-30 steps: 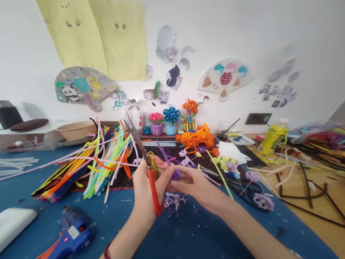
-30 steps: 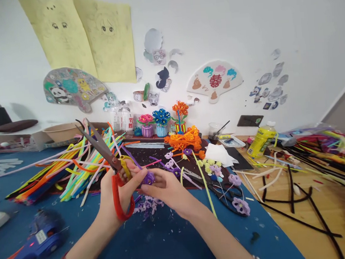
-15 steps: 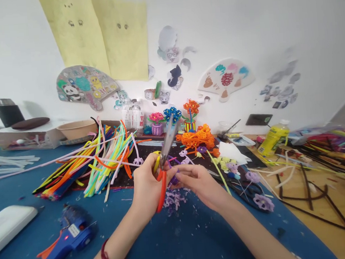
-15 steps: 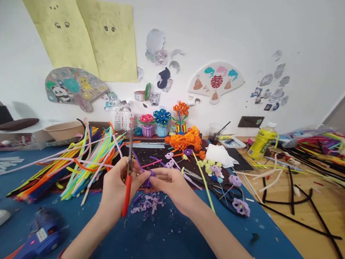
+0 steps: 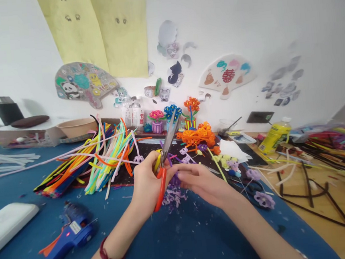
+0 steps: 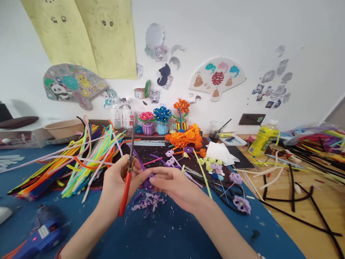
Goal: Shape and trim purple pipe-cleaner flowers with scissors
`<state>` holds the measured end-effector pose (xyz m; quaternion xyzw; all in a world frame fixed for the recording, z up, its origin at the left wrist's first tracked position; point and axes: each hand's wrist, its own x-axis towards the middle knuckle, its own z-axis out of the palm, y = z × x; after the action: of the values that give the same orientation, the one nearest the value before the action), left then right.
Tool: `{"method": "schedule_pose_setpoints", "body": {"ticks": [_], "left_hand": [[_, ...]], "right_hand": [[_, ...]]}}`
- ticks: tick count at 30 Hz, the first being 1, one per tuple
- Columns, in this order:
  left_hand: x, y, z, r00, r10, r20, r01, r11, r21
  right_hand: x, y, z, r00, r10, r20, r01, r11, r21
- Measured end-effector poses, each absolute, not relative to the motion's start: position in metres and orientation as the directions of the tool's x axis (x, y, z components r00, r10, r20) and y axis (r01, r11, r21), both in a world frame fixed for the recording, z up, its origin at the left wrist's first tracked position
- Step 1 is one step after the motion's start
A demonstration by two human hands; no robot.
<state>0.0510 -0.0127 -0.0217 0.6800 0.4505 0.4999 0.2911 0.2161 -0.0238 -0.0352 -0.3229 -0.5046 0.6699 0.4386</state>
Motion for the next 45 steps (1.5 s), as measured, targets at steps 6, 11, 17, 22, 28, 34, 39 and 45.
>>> {"method": "schedule_pose_setpoints", "body": {"ticks": [6,11,17,22,28,34,39,45], "left_hand": [[0.053,-0.015,-0.023,0.071,0.890,0.451,0.263,-0.452,0.852],[0.055,-0.017,-0.022,0.054,0.875,0.481,0.246,-0.478,0.843],[0.054,-0.018,-0.021,0.050,0.885,0.463,0.237,-0.461,0.855],[0.052,-0.015,-0.022,0.042,0.890,0.454,0.207,-0.452,0.868],[0.051,-0.014,-0.019,0.039,0.893,0.449,0.192,-0.447,0.873],[0.046,-0.011,-0.013,0.123,0.906,0.405,0.199,-0.422,0.884],[0.048,-0.007,-0.017,0.244,0.932,0.267,0.126,-0.304,0.944],[0.051,-0.010,-0.015,0.240,0.936,0.259,0.127,-0.295,0.947]], "right_hand": [[0.209,-0.024,-0.040,-0.324,0.946,0.022,-0.289,-0.077,-0.954],[0.210,-0.026,-0.039,-0.316,0.949,0.021,-0.263,-0.066,-0.963],[0.211,-0.026,-0.038,-0.330,0.941,0.074,-0.312,-0.035,-0.949],[0.213,-0.026,-0.036,-0.306,0.944,0.124,-0.248,0.047,-0.968],[0.211,-0.026,-0.034,-0.233,0.954,0.189,-0.175,0.150,-0.973],[0.215,-0.027,-0.030,-0.300,0.939,0.166,-0.063,0.154,-0.986],[0.218,-0.029,-0.029,-0.438,0.881,0.179,0.052,0.223,-0.973],[0.219,-0.030,-0.030,-0.453,0.867,0.206,-0.009,0.227,-0.974]]}}
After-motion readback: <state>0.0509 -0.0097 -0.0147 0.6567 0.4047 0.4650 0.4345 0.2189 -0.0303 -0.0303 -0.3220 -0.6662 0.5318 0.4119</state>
